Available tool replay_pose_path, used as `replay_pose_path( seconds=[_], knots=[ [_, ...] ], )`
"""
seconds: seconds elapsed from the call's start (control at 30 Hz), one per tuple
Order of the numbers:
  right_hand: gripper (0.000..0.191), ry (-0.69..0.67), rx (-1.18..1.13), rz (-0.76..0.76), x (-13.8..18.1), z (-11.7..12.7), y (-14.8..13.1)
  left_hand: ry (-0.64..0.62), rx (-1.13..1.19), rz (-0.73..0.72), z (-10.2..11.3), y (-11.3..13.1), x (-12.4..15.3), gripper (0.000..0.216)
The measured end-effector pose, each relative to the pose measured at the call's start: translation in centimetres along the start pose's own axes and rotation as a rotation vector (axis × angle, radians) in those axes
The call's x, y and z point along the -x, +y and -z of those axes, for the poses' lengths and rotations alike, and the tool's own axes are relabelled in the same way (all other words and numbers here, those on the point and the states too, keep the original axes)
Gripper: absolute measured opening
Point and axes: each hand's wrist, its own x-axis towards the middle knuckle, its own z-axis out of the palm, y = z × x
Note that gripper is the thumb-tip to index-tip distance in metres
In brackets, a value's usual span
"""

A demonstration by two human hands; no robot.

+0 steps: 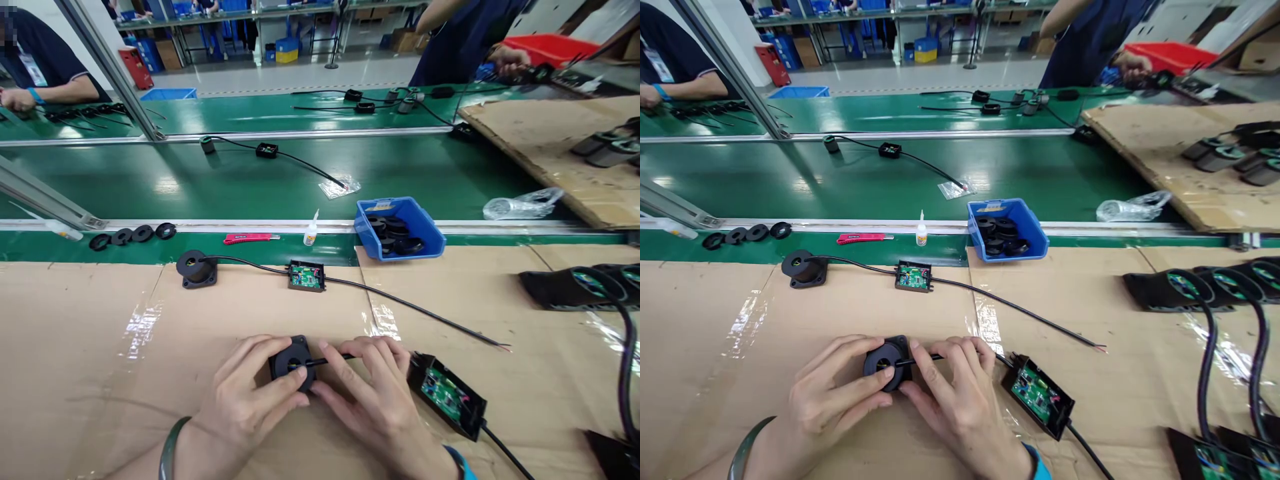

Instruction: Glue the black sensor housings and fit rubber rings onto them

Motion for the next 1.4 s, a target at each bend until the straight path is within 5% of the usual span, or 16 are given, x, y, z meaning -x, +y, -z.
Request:
replay_pose_path(
  seconds=[0.3,0.53,0.7,0.9,1.13,1.4],
  knots=[
    [0.029,-0.014,-0.008,0.002,0.0,0.0,0.0,-0.039,-0.245,-0.09,0.4,0.7,-0.3,0.009],
    [0.027,-0.042,-0.037,-0.035,0.0,0.8,-0.6,-0.118,-0.419,-0.188,-1.0,1.4,0.1,0.026],
    [0.021,-0.014,-0.173,0.008,0.5,0.8,-2.2,-0.106,-0.497,-0.272,-1.4,1.4,0.9,0.015],
    [0.031,-0.001,0.041,0.148,0.5,0.2,-3.0,-0.077,-0.592,-0.357,-1.5,1.2,1.4,0.023],
    [0.036,-0.032,0.261,0.299,-0.1,0.0,-3.6,0.019,-0.515,-0.39,-2.3,0.2,1.3,0.027],
    [0.04,-0.027,0.305,0.313,0.4,-0.2,-4.2,-0.067,-0.277,-0.276,-1.2,-0.6,2.6,0.026]
  ],
)
